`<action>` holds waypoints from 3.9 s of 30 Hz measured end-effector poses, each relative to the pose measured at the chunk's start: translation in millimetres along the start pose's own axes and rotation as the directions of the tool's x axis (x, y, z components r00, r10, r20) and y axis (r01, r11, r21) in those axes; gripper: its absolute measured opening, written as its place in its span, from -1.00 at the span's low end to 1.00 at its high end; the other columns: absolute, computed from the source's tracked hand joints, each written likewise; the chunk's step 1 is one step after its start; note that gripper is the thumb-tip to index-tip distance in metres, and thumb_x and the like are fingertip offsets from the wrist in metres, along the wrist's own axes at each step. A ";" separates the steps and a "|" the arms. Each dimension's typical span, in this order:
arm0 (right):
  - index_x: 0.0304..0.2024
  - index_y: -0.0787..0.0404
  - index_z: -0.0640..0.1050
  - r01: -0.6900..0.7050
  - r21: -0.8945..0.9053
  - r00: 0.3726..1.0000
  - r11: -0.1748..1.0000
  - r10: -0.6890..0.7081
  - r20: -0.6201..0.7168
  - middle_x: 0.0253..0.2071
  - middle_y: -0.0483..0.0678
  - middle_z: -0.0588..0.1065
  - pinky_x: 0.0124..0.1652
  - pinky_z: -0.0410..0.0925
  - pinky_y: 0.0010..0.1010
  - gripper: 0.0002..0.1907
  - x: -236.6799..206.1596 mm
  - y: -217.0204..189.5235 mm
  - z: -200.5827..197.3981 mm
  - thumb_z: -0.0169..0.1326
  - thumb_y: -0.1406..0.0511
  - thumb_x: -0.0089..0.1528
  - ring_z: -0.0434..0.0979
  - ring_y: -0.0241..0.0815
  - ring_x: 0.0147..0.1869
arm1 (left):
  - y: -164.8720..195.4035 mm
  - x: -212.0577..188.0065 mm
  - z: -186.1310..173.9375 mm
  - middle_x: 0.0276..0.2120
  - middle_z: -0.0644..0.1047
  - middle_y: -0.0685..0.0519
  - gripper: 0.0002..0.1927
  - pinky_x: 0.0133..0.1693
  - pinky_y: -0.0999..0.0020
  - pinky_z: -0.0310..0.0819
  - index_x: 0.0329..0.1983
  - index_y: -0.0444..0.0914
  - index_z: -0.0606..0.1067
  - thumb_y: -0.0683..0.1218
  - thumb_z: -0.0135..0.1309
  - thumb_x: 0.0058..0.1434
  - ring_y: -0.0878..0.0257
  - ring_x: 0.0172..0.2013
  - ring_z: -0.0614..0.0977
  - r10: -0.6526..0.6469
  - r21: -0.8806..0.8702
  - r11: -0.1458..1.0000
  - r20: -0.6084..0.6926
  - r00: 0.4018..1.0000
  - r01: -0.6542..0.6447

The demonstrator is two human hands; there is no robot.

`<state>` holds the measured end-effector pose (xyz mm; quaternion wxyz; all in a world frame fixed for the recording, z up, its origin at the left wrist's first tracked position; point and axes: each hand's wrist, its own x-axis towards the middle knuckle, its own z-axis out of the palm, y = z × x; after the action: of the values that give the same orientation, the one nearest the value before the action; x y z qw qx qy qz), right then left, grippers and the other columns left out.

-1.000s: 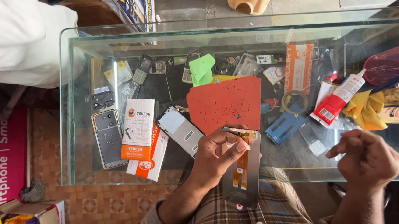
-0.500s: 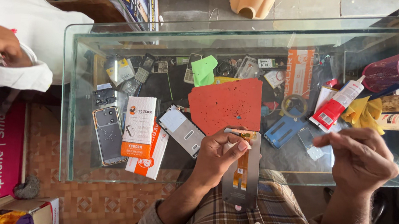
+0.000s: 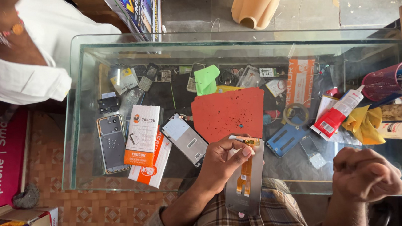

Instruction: The person wipes a disassembled phone with a cloth, then pulls strips of adhesive tape from a roll and applies them along the edge of the phone frame. They press the tape down around the frame, handle the phone's back cover, and finally pick up a tube of adhesive while holding the phone frame on the work mat.

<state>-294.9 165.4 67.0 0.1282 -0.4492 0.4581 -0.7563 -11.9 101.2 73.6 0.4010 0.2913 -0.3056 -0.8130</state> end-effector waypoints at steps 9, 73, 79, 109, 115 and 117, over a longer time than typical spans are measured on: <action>-0.01 0.57 0.52 -0.046 -0.368 0.978 0.929 0.117 0.174 -0.10 0.15 0.47 -0.13 0.55 -0.37 -0.90 27.1 -32.3 29.9 0.07 0.52 0.54 0.61 -0.10 -0.14 | 1.2 -1.3 1.7 -0.17 0.60 -0.08 -0.84 -0.08 0.22 0.65 -0.15 -0.43 0.55 -0.18 0.17 0.38 0.10 -0.16 0.72 0.016 -0.003 1.000 0.009 1.000 -0.016; -0.19 0.40 0.49 -0.632 -0.088 0.659 0.770 0.595 0.460 -0.06 0.08 0.48 0.06 0.30 -0.42 -0.88 4.1 -64.1 94.3 0.05 0.40 0.40 0.43 -0.24 0.01 | 13.1 -22.0 41.3 -0.08 0.54 0.04 -0.65 -0.11 0.49 0.47 0.11 -0.24 0.16 -0.21 0.08 0.45 0.47 -0.13 0.56 0.115 0.029 0.993 0.037 0.993 -0.116; -0.19 0.41 0.48 -0.675 -0.003 0.665 0.738 0.610 0.431 -0.09 0.09 0.50 0.12 0.31 -0.39 -0.86 -3.4 -64.2 93.1 0.05 0.40 0.42 0.44 -0.23 0.02 | 21.1 -22.3 41.7 -0.16 0.61 0.00 -0.45 -0.17 0.53 0.43 0.43 -0.31 0.13 -0.18 0.02 0.46 0.45 -0.16 0.59 0.051 0.130 0.990 0.023 0.998 -0.053; -0.24 0.38 0.49 -0.648 -0.077 0.662 0.758 0.609 0.437 -0.09 0.03 0.47 0.05 0.34 -0.44 -0.87 -0.6 -72.3 94.7 0.06 0.41 0.41 0.44 -0.27 0.00 | 13.4 -23.9 48.3 -0.16 0.64 0.02 -0.75 -0.21 0.57 0.55 0.11 -0.42 0.38 -0.28 0.10 0.42 0.47 -0.16 0.65 0.056 0.158 0.986 0.033 0.998 -0.060; -0.22 0.40 0.48 -0.623 -0.114 0.693 0.774 0.614 0.377 -0.05 0.02 0.46 0.05 0.36 -0.49 -0.89 -4.4 -74.7 93.9 0.06 0.43 0.40 0.46 -0.30 0.02 | 11.1 -23.6 48.4 -0.25 0.63 -0.01 -0.69 -0.35 0.59 0.48 0.08 -0.35 0.28 -0.28 0.11 0.38 0.50 -0.27 0.63 0.059 0.194 0.979 -0.005 0.998 -0.057; -0.20 0.41 0.49 -0.615 -0.137 0.700 0.777 0.618 0.359 -0.05 0.02 0.46 0.02 0.37 -0.51 -0.91 -5.1 -74.7 93.2 0.05 0.44 0.39 0.46 -0.32 0.01 | 10.0 -25.1 47.4 -0.30 0.61 -0.01 -0.69 -0.40 0.59 0.42 0.09 -0.36 0.28 -0.28 0.12 0.40 0.52 -0.31 0.59 0.052 0.194 0.980 -0.002 0.999 -0.051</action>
<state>-201.6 155.5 141.0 0.4591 -0.4094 0.5499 -0.5649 -28.4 129.6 117.2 0.3928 0.3236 -0.3894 -0.7677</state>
